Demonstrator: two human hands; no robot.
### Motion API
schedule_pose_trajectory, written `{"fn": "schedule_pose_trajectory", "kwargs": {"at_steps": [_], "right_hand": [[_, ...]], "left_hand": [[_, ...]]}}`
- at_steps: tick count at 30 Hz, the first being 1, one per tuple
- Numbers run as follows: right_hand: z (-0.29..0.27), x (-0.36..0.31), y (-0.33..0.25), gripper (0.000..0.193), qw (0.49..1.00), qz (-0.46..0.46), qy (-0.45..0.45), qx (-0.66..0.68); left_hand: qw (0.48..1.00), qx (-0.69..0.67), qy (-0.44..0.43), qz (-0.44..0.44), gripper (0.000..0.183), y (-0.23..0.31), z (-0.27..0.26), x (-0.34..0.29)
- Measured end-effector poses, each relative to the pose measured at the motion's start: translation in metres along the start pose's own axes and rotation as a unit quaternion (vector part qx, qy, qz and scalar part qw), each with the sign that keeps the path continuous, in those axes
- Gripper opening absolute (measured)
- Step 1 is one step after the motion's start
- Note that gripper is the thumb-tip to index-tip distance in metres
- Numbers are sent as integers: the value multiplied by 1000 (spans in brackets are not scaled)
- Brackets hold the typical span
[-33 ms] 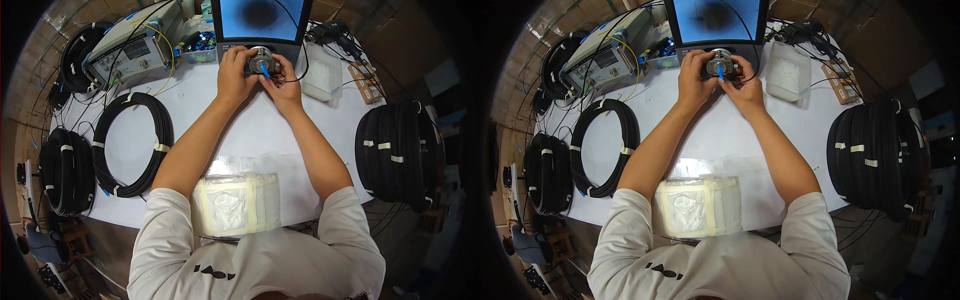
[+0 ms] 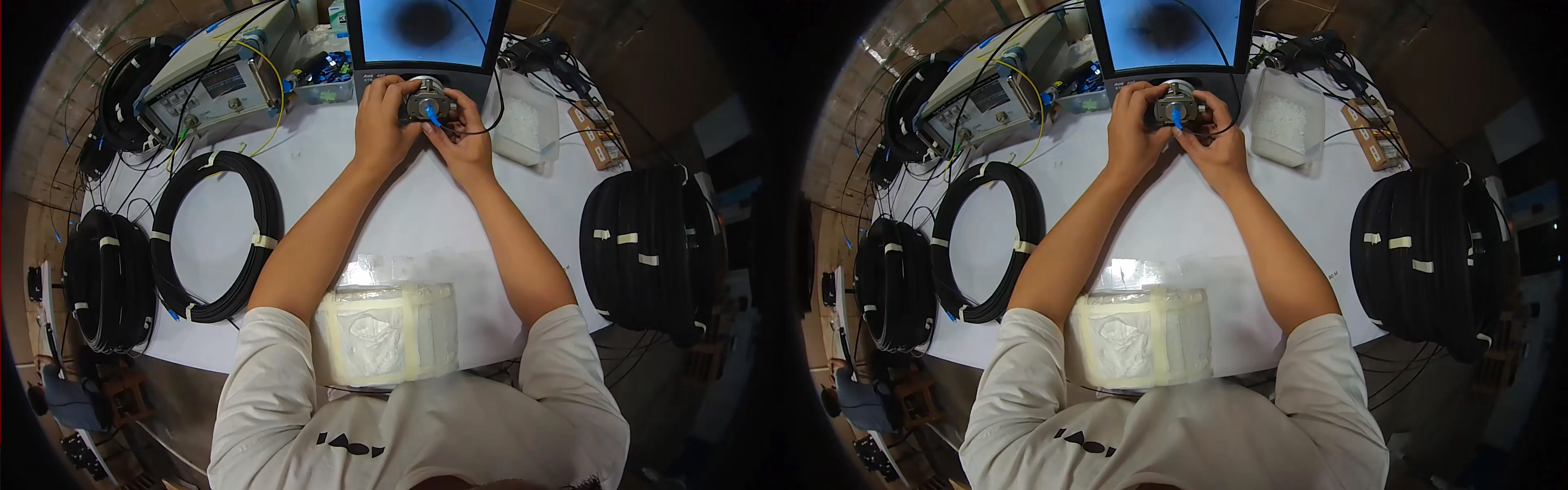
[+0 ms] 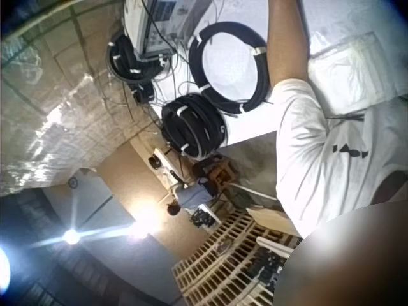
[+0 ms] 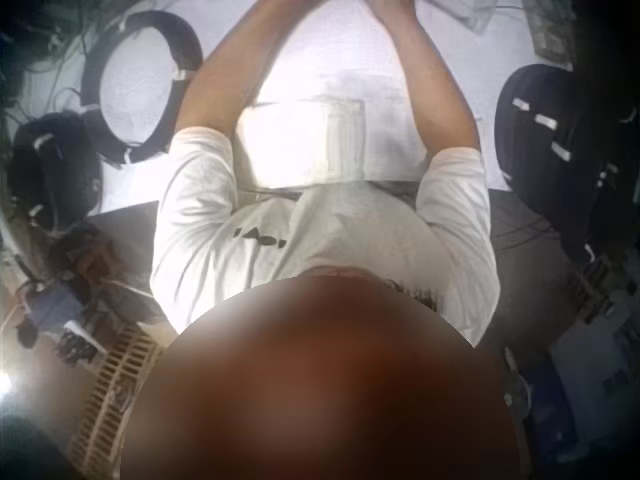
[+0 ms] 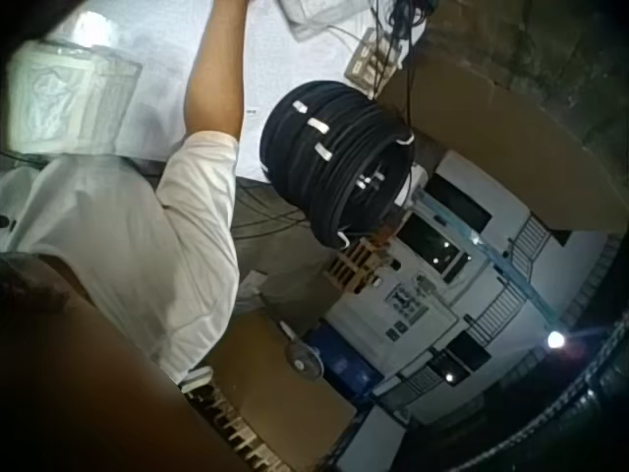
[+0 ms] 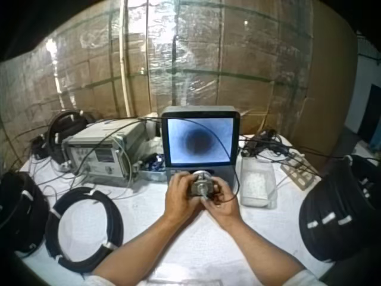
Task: Testing fiber optic cable connectivity using a light source and inspecting connector ends with a microscope.
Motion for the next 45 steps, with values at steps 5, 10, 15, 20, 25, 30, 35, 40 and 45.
{"fn": "schedule_pose_trajectory", "kwargs": {"at_steps": [5, 10, 15, 20, 25, 30, 35, 40, 45], "right_hand": [[0, -1, -6, 67, 999, -16, 11, -32], [1, -3, -9, 68, 997, -10, 18, -75], [2, -5, -19, 64, 973, -115, 46, -194], [7, -4, -32, 54, 948, -191, 49, -251], [7, -5, -37, 53, 949, -198, 73, -235], [7, -2, -42, 53, 916, -258, 86, -294], [7, -4, -40, 42, 913, -270, 50, -301], [9, -4, -39, 41, 924, -269, 55, -265], [11, -4, -35, 39, 929, -257, 55, -259]], "left_hand": [[1000, 7, 11, 0, 64, -1, 0, -1], [1000, 6, 19, 4, 62, 0, 0, -1], [1000, 8, 21, 6, 61, -1, 1, 0], [999, 12, 38, 12, 62, 1, 1, -1], [1000, 5, 31, 0, 60, 1, 2, -2], [999, 5, 44, 2, 59, 0, 2, -2], [999, -1, 52, 5, 58, 0, 4, -1], [998, 7, 63, 1, 54, -1, 8, -3], [998, -8, 67, 2, 55, -2, 9, -4]]}}
Point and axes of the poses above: each hand's wrist, its own x-axis towards the middle knuckle, its own z-axis out of the palm, y = z × x, the point moved 2 cm from there along x, towards the middle knuckle, and after that the axes turned 8 degrees about -z, right-handed, at the moved point
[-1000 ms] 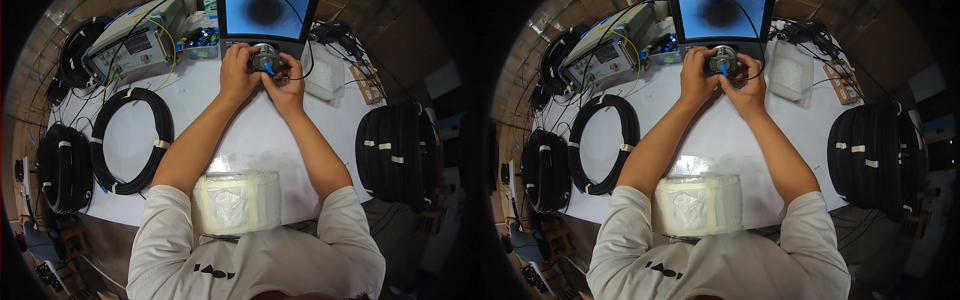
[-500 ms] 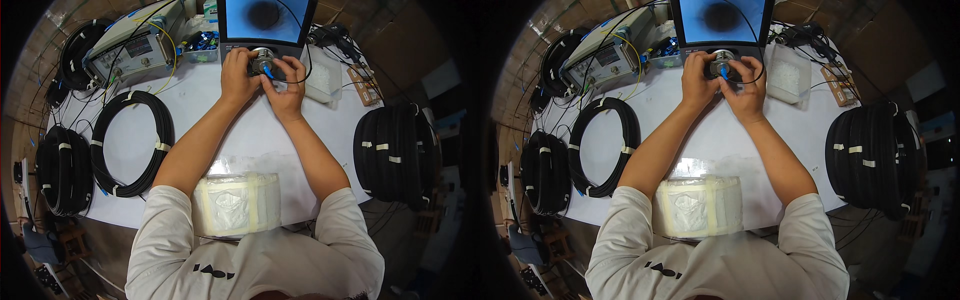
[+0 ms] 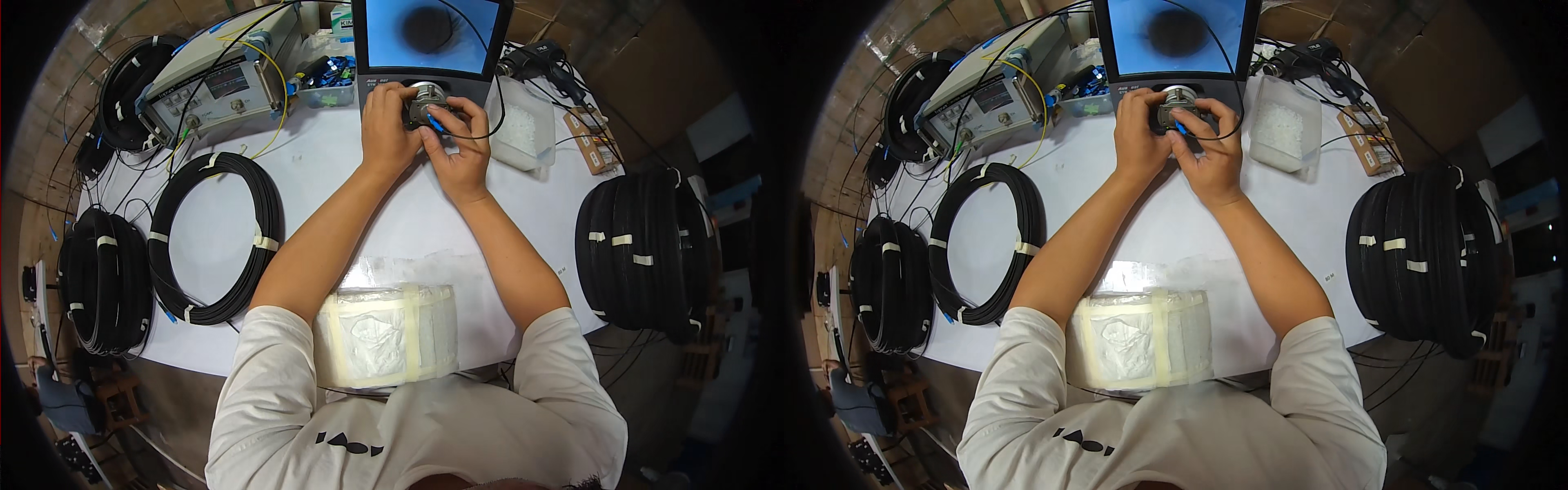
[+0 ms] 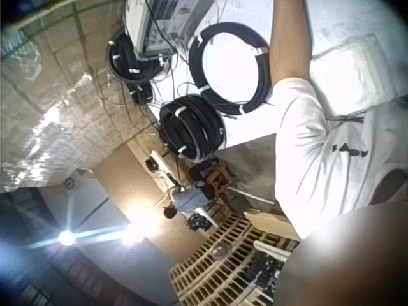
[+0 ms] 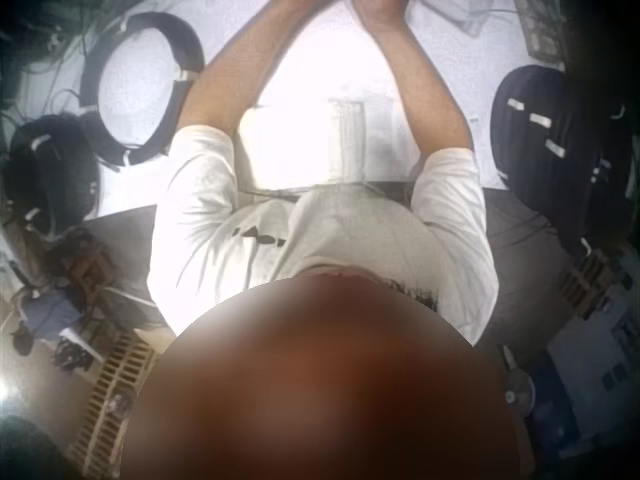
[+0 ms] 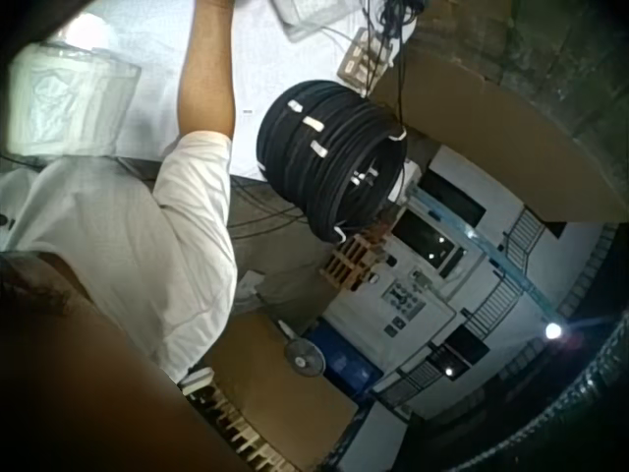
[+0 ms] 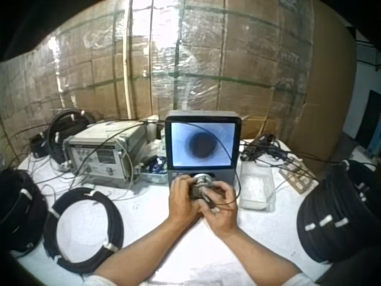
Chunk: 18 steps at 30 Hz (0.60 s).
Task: Testing fiber optic cable connectivity using a light source and inspecting connector ends with a microscope.
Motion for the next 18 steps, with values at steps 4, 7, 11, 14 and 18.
{"fn": "schedule_pose_trajectory", "kwargs": {"at_steps": [4, 7, 11, 14, 18], "right_hand": [[-2, 1, 0, 37, 1000, -1, 4, 9], [-1, 2, 0, 36, 1000, 0, 4, 13], [-1, 2, 0, 33, 1000, 7, 6, 25], [-2, 2, -1, 33, 1000, 5, 7, 24], [-3, 3, -2, 33, 1000, 15, 5, 24]], "left_hand": [[999, 12, -27, 27, 65, 7, -5, 2], [998, 2, -56, 23, 70, 5, -9, 3], [999, -2, -42, 30, 66, 2, -8, 4], [999, -8, -41, 20, 66, 3, -6, 2], [999, 6, -32, 18, 64, 3, -6, 3]]}}
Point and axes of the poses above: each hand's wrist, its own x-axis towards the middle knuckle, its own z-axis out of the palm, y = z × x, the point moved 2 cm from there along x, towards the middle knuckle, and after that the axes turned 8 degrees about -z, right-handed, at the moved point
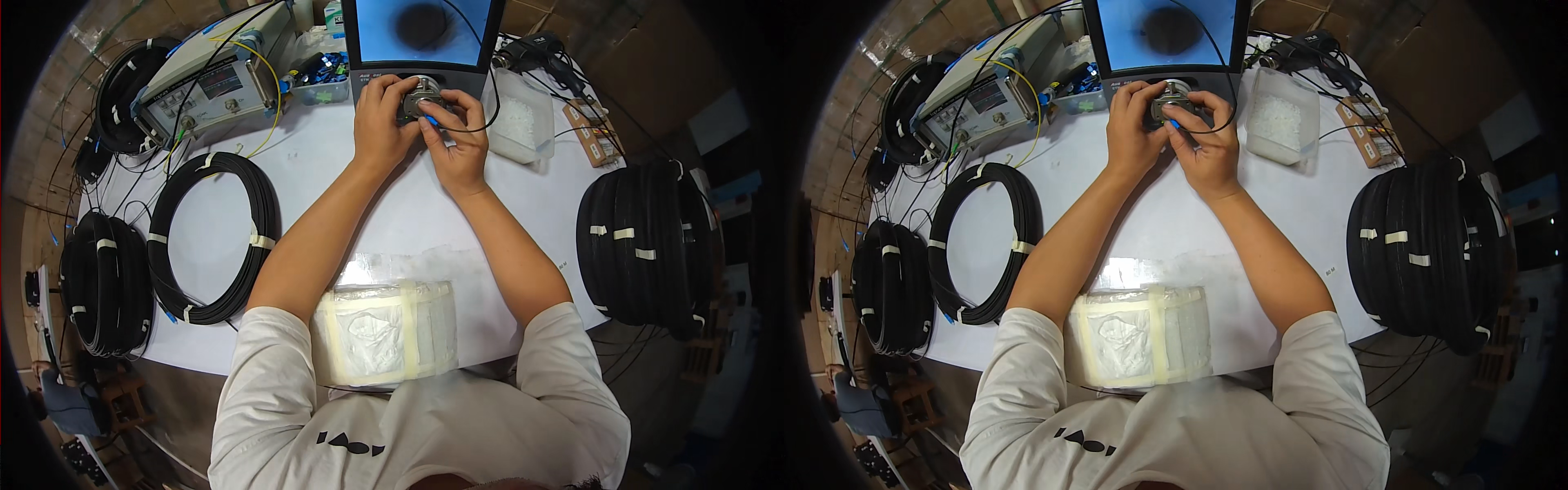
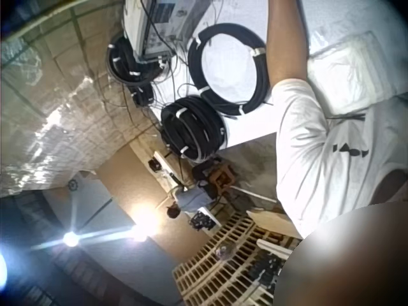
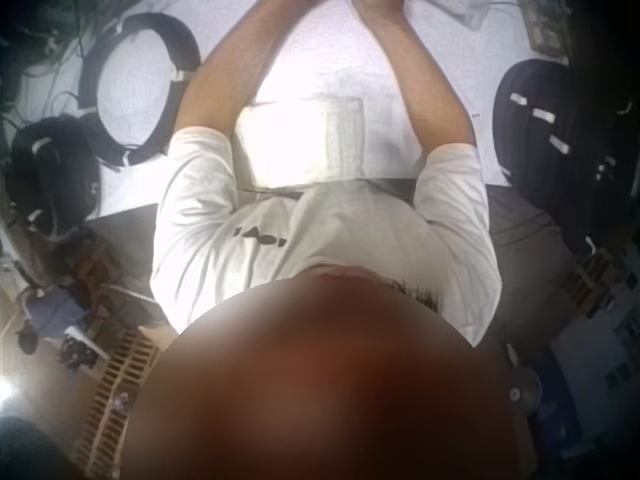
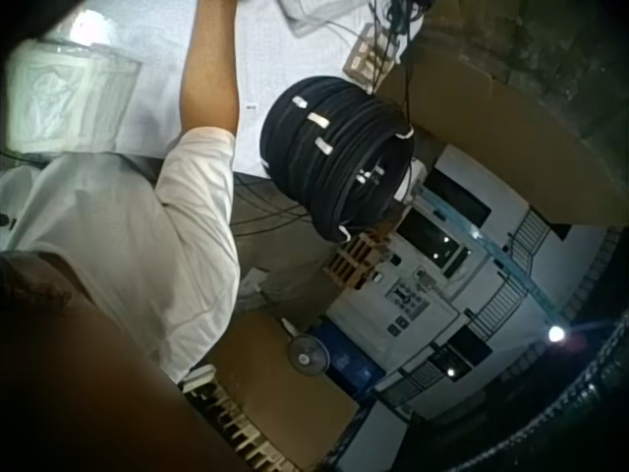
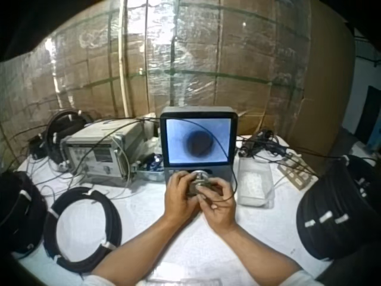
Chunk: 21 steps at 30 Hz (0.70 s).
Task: Testing fiber optic cable connectivity using a light source and inspecting connector ends with a microscope.
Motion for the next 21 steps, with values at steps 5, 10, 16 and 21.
{"fn": "schedule_pose_trajectory", "kwargs": {"at_steps": [5, 10, 16, 21], "right_hand": [[0, -1, 0, 32, 1000, -3, 1, 3], [1, -2, 0, 31, 1000, 1, 3, 10], [0, 0, -1, 31, 1000, -21, 5, -4], [3, 0, -3, 31, 1000, -13, 0, 1]], "left_hand": [[1000, 7, 10, -4, 60, 2, 1, -1], [1000, 8, 14, -12, 58, 3, 0, -1], [999, 14, 12, -27, 57, 4, 3, -1], [999, 4, 33, 2, 62, -4, 4, 0]]}}
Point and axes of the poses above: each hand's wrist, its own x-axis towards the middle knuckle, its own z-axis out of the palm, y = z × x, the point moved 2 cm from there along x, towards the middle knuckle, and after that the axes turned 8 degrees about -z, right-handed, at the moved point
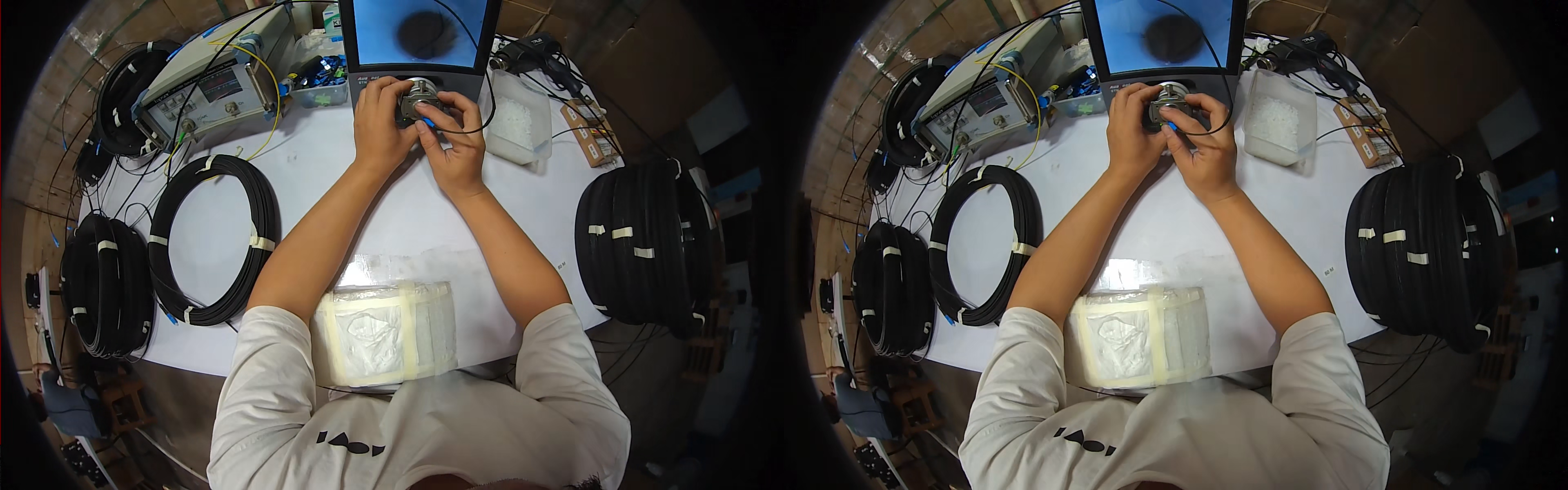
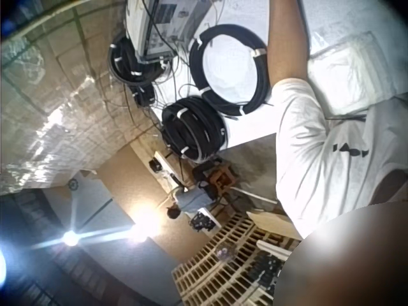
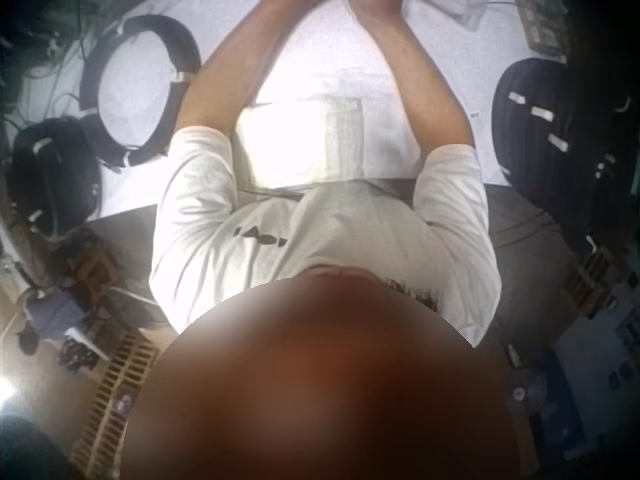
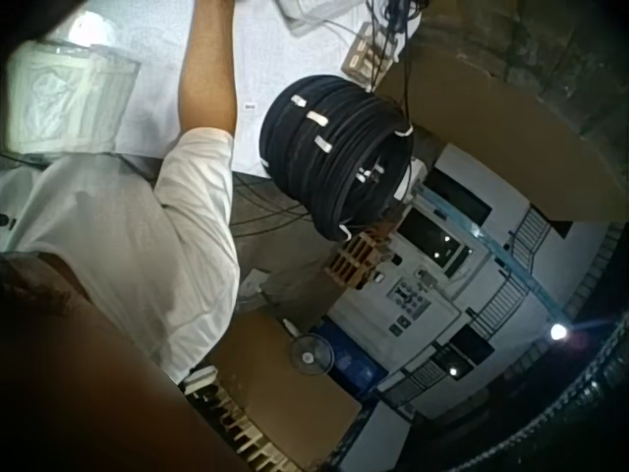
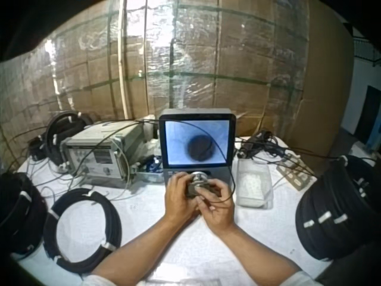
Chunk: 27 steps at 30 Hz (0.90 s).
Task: Testing fiber optic cable connectivity using a light source and inspecting connector ends with a microscope.
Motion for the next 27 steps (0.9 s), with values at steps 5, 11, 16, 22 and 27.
{"fn": "schedule_pose_trajectory", "kwargs": {"at_steps": [5, 11, 16, 22, 27], "right_hand": [[-3, -1, 3, 30, 1000, 5, -2, -1], [-2, -1, 3, 30, 1000, -1, -2, 1], [-2, -1, 3, 30, 1000, 1, -1, 6], [-3, -2, 2, 29, 1000, 12, -6, 10], [-5, 1, -2, 45, 1000, -3, -4, -20]], "left_hand": [[999, 11, -29, 22, 66, 5, -1, 0], [1000, -9, -27, 6, 64, 3, -2, 1], [1000, -3, -26, 0, 63, 5, -3, 1], [999, 8, -31, -16, 63, 7, -4, 0], [999, 9, -35, -23, 64, 6, -5, 0]]}}
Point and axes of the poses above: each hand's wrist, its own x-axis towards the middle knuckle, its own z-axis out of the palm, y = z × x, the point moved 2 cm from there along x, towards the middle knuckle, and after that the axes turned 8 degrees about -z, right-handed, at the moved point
